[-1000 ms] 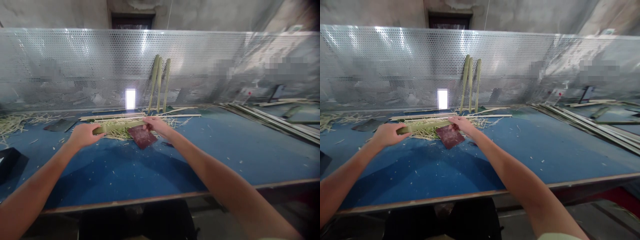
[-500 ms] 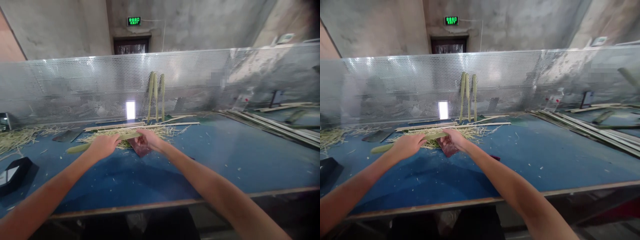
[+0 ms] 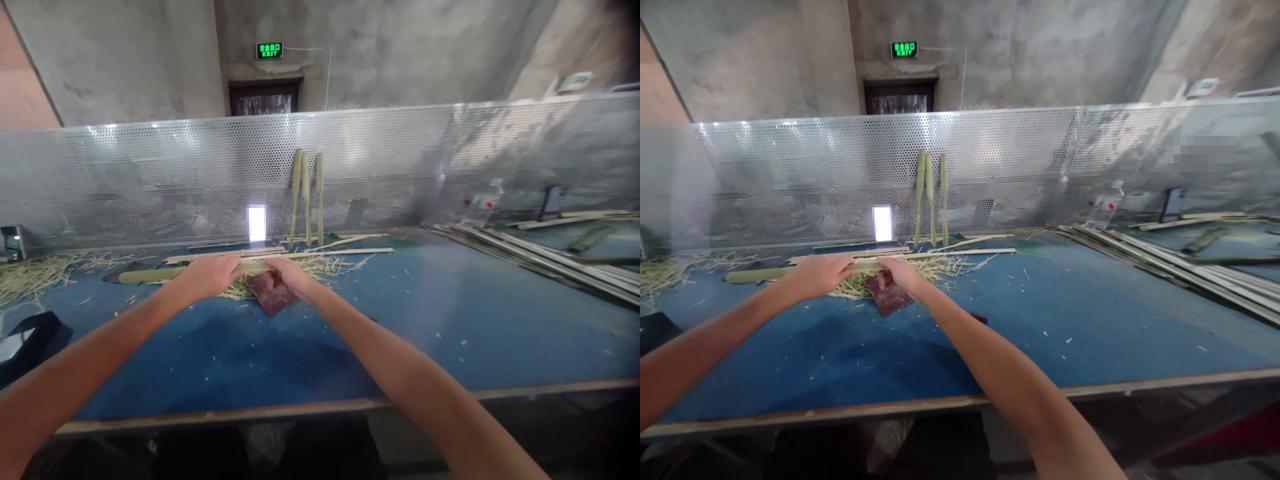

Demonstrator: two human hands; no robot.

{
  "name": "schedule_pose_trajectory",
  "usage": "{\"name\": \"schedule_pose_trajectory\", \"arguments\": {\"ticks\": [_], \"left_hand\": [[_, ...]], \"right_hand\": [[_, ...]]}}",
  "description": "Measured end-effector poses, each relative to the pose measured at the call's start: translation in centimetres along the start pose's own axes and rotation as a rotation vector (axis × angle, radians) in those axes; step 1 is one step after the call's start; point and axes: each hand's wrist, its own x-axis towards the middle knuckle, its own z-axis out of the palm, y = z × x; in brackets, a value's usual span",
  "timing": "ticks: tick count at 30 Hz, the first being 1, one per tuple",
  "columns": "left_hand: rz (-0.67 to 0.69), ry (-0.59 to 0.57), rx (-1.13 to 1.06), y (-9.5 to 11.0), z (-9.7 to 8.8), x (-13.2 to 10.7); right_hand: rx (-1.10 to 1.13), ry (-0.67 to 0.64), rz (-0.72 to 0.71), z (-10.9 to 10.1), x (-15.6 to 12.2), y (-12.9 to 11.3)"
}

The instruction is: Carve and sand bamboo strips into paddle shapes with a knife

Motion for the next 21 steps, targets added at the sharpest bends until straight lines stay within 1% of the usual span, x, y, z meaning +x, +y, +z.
{"name": "schedule_pose_trajectory", "arguments": {"ticks": [2, 5, 7, 10, 15, 18, 21], "left_hand": [[-0.034, -0.005, -0.007, -0.7, -0.5, -0.5], [-0.072, -0.017, -0.011, -1.3, -1.0, -1.3], [-0.092, -0.019, -0.016, -1.3, -1.2, -1.6], [-0.132, -0.007, -0.026, -1.0, -1.1, -1.8], [-0.211, 0.022, -0.034, -0.6, 0.3, -1.4], [-0.218, 0.026, -0.034, -0.7, 1.7, -1.3], [-0.182, 0.028, -0.03, -1.0, 3.2, -1.5]], "right_hand": [[-0.02, 0.042, -0.029, -0.9, 0.3, 0.0], [-0.056, 0.047, -0.041, -1.6, 0.6, 0.3], [-0.085, 0.031, -0.045, -1.6, 0.8, 0.7], [-0.125, 0.004, -0.053, -0.9, 0.9, 1.2], [-0.189, -0.013, -0.056, -0.2, 0.9, 1.9], [-0.253, 0.02, -0.045, -0.6, 1.5, 2.6], [-0.349, 0.08, -0.041, -1.5, 2.3, 3.2]]}}
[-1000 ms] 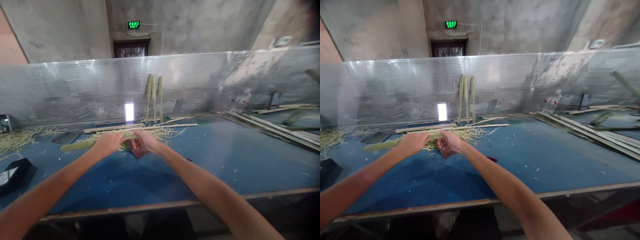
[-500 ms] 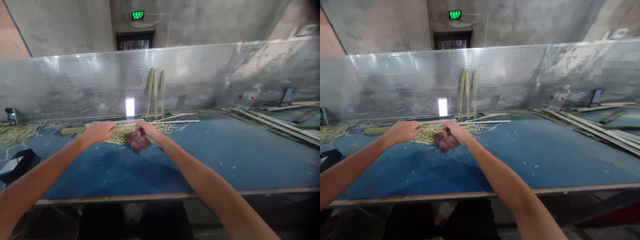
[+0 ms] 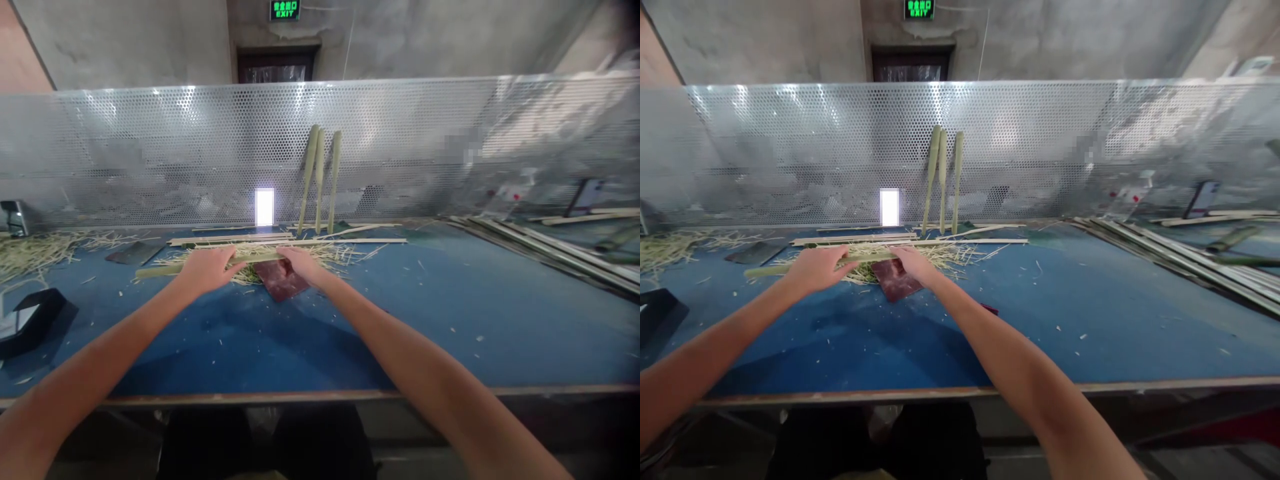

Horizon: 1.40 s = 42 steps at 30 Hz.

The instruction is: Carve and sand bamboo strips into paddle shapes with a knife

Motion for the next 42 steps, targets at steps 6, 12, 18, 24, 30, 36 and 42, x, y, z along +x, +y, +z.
{"name": "schedule_pose_trajectory", "arguments": {"ticks": [6, 12, 18, 24, 30, 36, 42], "left_hand": [[0.082, -0.031, 0.034, -1.4, 2.0, -1.1], [0.112, -0.073, 0.04, -2.5, 1.5, -1.7], [0.1, -0.072, 0.025, -2.0, 1.1, -2.2], [0.113, -0.078, 0.007, -1.4, 1.4, -2.4], [0.097, -0.077, 0.02, -0.8, 1.5, -2.5], [0.112, -0.076, 0.047, -0.5, 1.6, -2.5], [0.142, -0.047, 0.085, -0.2, 2.0, -2.6]], "right_hand": [[-0.282, 0.097, -0.135, 0.2, -0.6, -0.5], [-0.582, -0.059, -0.4, 2.0, -1.7, -1.5], [-0.711, -0.108, -0.566, 3.1, -1.9, -2.0], [-0.556, -0.101, -0.53, 3.8, -2.5, -2.4], [-0.648, -0.062, -0.584, 3.9, -2.6, -2.3], [-0.783, -0.035, -0.688, 3.7, -2.6, -2.2], [-0.912, -0.007, -0.754, 3.9, -2.6, -2.2]]}}
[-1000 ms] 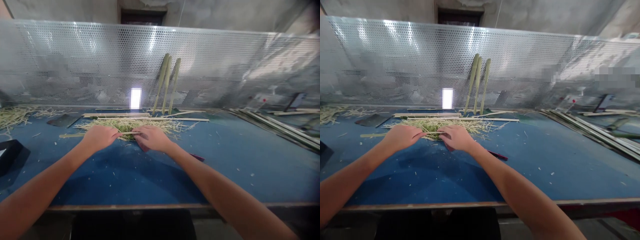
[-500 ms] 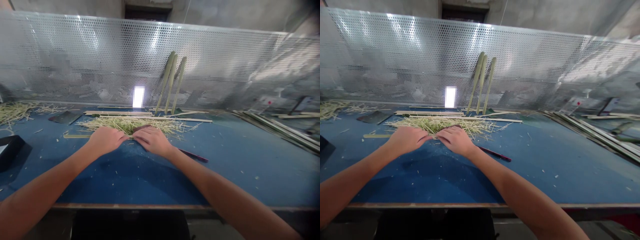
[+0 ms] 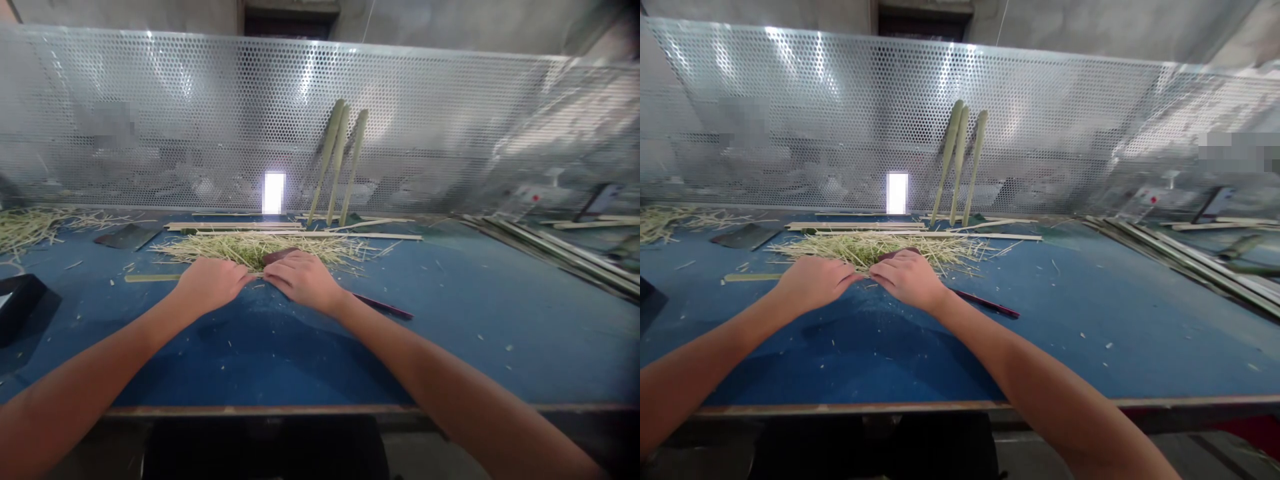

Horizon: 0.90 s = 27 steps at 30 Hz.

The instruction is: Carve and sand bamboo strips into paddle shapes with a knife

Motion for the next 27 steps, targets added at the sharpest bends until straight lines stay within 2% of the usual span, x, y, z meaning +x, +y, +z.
{"name": "schedule_pose_trajectory", "arguments": {"ticks": [5, 12, 17, 21, 24, 27], "left_hand": [[-0.004, 0.032, 0.041, 0.4, 0.0, -0.1], [-0.007, 0.037, 0.047, 0.6, -0.1, 0.0], [-0.023, 0.035, 0.045, 0.3, 0.1, 0.1], [-0.034, 0.031, 0.044, -0.1, -0.2, 0.1], [-0.05, 0.031, 0.039, -0.5, -0.5, 0.1], [-0.06, 0.032, 0.027, -0.6, -0.6, 0.1]], "right_hand": [[-0.121, 0.003, 0.034, -0.1, 0.0, -0.6], [-0.188, -0.089, 0.101, -0.4, 0.1, -1.1], [-0.07, -0.152, 0.197, -0.5, 0.2, -0.6], [0.084, -0.125, 0.309, -1.1, 0.0, 0.6], [0.087, -0.081, 0.397, -1.5, -0.1, 1.3], [0.067, -0.104, 0.377, -1.5, 0.0, 1.1]]}}
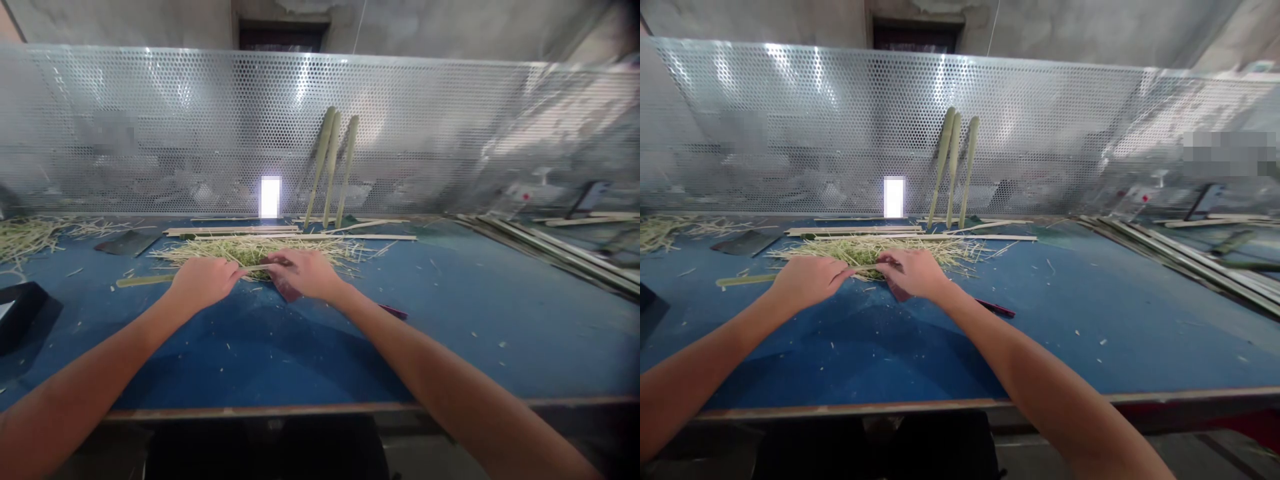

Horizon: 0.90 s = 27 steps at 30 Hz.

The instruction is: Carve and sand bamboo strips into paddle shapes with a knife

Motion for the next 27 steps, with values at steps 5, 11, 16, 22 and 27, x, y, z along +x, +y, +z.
{"name": "schedule_pose_trajectory", "arguments": {"ticks": [5, 11, 16, 22, 27], "left_hand": [[0.072, -0.022, -0.042, 0.0, 0.2, -0.1], [0.033, -0.028, -0.077, -0.5, 0.6, 0.1], [-0.036, -0.022, -0.101, -2.6, 0.4, 0.5], [-0.092, -0.036, -0.121, -5.0, 0.2, 0.5], [-0.112, -0.022, -0.13, -4.8, 0.2, 0.4]], "right_hand": [[-0.079, -0.178, -0.165, 0.5, -0.1, -1.1], [-0.046, -0.227, -0.095, 0.4, 0.1, -1.3], [0.046, -0.183, -0.015, -0.2, 0.5, 1.0], [0.07, -0.134, 0.074, -1.3, 0.8, 3.4], [0.094, -0.114, 0.091, -1.5, 0.7, 3.5]]}}
